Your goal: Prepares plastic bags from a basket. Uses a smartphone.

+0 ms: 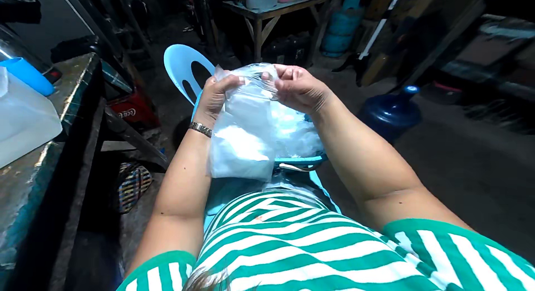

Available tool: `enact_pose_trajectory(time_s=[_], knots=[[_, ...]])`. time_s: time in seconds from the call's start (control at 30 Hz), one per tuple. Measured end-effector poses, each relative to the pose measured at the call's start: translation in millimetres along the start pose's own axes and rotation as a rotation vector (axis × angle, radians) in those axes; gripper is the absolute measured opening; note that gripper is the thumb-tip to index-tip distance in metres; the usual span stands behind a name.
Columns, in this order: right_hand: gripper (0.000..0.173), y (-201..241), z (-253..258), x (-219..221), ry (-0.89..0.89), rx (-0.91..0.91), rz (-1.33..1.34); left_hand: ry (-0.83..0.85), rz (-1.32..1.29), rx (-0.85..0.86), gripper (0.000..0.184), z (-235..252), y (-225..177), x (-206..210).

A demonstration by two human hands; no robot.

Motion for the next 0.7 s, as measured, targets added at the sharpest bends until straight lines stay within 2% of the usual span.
enact_pose_trajectory(time_s=[0.07, 0.13, 0.23, 0.33, 0.4, 0.47, 0.53, 0.63, 0.7], knots=[[0.032, 0.8, 0.9, -7.3, -0.110, 0.042, -0.142, -0.152, 0.072, -0.048, 0.015, 1.3, 3.2, -13.7], [0.037, 6.6, -4.4, -24.3, -0.320, 0.093, -0.353, -0.198, 0.176, -0.119, 0.010, 2.4, 7.4, -22.3], [0.028, 18.0, -21.0, -52.0, -0.604, 0.092, -0.483, -0.128, 0.214, -0.123, 0.015, 8.3, 10.1, -23.2], [0.015, 17.4, -32.4, -66.5, -0.751, 0.142, -0.438, -0.099, 0.035, -0.001, 0.014, 9.6, 3.1, -25.7], [0.017, 1.8, -26.3, -62.5, -0.656, 0.288, -0.460, -0.095, -0.164, 0.089, 0.021, 7.3, -3.5, -29.2], [0.018, -27.5, -13.5, -41.0, -0.396, 0.520, -0.509, -0.071, -0.324, 0.146, 0.033, 6.2, -7.9, -28.8], [0.015, -66.4, -7.0, -11.9, -0.095, 0.735, -0.561, -0.068, -0.462, 0.135, 0.036, 6.7, -4.0, -26.8], [0.018, -107.7, -12.6, 19.4, 0.289, 1.022, -0.756, -0.056, -0.427, 0.059, 0.035, 8.4, 3.8, -22.8], [0.013, -111.7, -10.1, 19.6, 0.387, 1.044, -0.952, -0.062, -0.336, -0.014, 0.030, 9.1, 11.0, -20.8]])
Point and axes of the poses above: each hand's wrist, its own z-axis towards the middle knuckle, its own x-axis out of the palm, y = z × x, the point moved 10 cm from there along z, towards the middle knuckle, and after that the axes turned 14 degrees about y, right-handed, at the moved point
